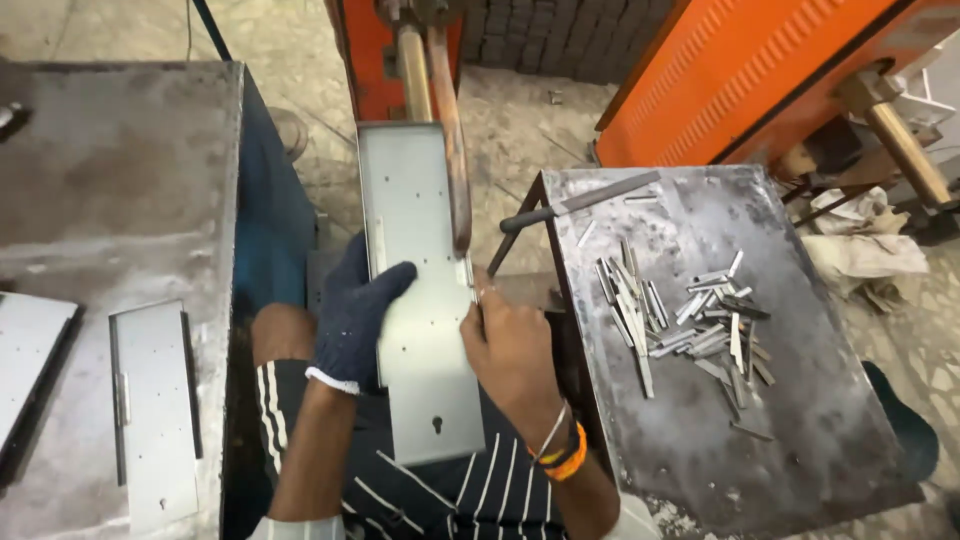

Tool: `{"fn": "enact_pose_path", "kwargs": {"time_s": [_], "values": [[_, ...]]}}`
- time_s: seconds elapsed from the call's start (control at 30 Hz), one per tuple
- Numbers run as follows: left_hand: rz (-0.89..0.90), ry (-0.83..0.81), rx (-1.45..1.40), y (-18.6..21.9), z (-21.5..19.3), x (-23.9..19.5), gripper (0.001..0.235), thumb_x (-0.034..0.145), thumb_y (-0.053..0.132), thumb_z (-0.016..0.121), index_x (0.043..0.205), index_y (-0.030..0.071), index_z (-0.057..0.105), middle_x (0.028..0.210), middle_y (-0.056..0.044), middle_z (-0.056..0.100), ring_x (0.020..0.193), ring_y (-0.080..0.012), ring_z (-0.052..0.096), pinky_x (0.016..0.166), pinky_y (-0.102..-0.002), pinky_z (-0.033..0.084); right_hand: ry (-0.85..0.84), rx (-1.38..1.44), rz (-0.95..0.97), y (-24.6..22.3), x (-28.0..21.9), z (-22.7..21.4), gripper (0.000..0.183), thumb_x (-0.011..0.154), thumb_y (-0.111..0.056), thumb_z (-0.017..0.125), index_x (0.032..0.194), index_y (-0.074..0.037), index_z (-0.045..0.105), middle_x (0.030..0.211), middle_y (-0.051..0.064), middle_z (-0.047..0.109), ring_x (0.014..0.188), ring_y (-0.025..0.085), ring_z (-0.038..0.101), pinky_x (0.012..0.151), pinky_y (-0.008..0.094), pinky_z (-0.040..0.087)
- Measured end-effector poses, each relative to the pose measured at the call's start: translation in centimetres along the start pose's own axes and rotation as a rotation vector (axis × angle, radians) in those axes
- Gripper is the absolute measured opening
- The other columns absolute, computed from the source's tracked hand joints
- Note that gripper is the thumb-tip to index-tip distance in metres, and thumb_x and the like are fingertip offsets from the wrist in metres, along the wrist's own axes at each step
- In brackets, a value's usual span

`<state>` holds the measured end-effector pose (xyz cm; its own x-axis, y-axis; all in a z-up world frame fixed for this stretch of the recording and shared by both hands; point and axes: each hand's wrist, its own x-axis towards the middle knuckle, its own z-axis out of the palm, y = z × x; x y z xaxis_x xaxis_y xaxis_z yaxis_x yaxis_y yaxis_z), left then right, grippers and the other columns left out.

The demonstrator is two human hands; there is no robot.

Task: The person sits at a press machine in a metal workshop, picks small metal strips from a side table one at a time, and positions each strip on a sheet-metal panel held in the machine, producing sparks as the pieces are welded on. Finished panels are stacked on the adjacent table.

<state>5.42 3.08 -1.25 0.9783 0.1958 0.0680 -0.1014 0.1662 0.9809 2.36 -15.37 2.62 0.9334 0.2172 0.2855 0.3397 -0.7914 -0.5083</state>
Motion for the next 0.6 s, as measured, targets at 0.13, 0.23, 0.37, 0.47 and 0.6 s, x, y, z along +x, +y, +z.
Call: {"fn": "enact_pose_path", "kwargs": {"time_s": [0.13,0.23,0.37,0.47,0.6], "values": [[-0.015,0.041,-0.012,0.9,0.3,-2.4,0.05,0.088,0.009,0.071,0.136,-0.005,0.06,0.117,-0.015,0.073,0.098,-0.019,0.07,0.084,-0.032,0.059,0.064,-0.064,-0.083,0.2,-0.5,0.0,0.035,0.093,-0.02,0.063,0.121,0.0,0.069,0.064,0.02,0.065,0.059,0.042,0.065,0.058,0.052,0.051],[0.001,0.075,0.009,1.4,-0.7,-3.9,0.049,0.089,0.01,0.069,0.135,-0.004,0.06,0.117,-0.014,0.073,0.098,-0.0187,0.07,0.084,-0.032,0.058,-0.035,-0.044,0.018,-1.3,-0.5,-0.4,0.034,0.094,-0.029,0.065,0.111,0.0,0.071,0.061,0.021,0.065,0.057,0.04,0.068,0.057,0.05,0.053],[0.073,0.242,0.214,-0.7,-4.4,-6.9,0.045,0.088,0.007,0.071,0.131,-0.006,0.064,0.119,-0.015,0.07,0.102,-0.0204,0.068,0.088,-0.033,0.055,-0.137,-0.113,0.032,-2.9,0.7,4.3,0.045,0.097,-0.043,0.067,0.077,-0.003,0.074,0.063,0.02,0.067,0.062,0.039,0.068,0.061,0.051,0.053],[0.125,0.452,0.332,-2.8,-7.9,-10.0,0.05,0.086,0.004,0.071,0.134,-0.007,0.061,0.124,-0.015,0.069,0.106,-0.0212,0.067,0.092,-0.033,0.053,-0.217,-0.029,-0.264,-1.9,0.3,13.3,0.033,0.093,-0.034,0.067,0.076,-0.007,0.075,0.068,0.017,0.07,0.062,0.037,0.07,0.064,0.05,0.054],[0.054,0.71,0.314,-8.8,-16.2,-16.8,0.054,0.084,0.004,0.07,0.136,-0.004,0.06,0.12,-0.011,0.072,0.103,-0.0195,0.069,0.09,-0.033,0.053,-0.371,0.097,-0.463,-5.4,-3.5,18.7,0.028,0.087,-0.031,0.069,0.073,-0.007,0.074,0.07,0.017,0.07,0.064,0.037,0.07,0.063,0.049,0.053]]}}
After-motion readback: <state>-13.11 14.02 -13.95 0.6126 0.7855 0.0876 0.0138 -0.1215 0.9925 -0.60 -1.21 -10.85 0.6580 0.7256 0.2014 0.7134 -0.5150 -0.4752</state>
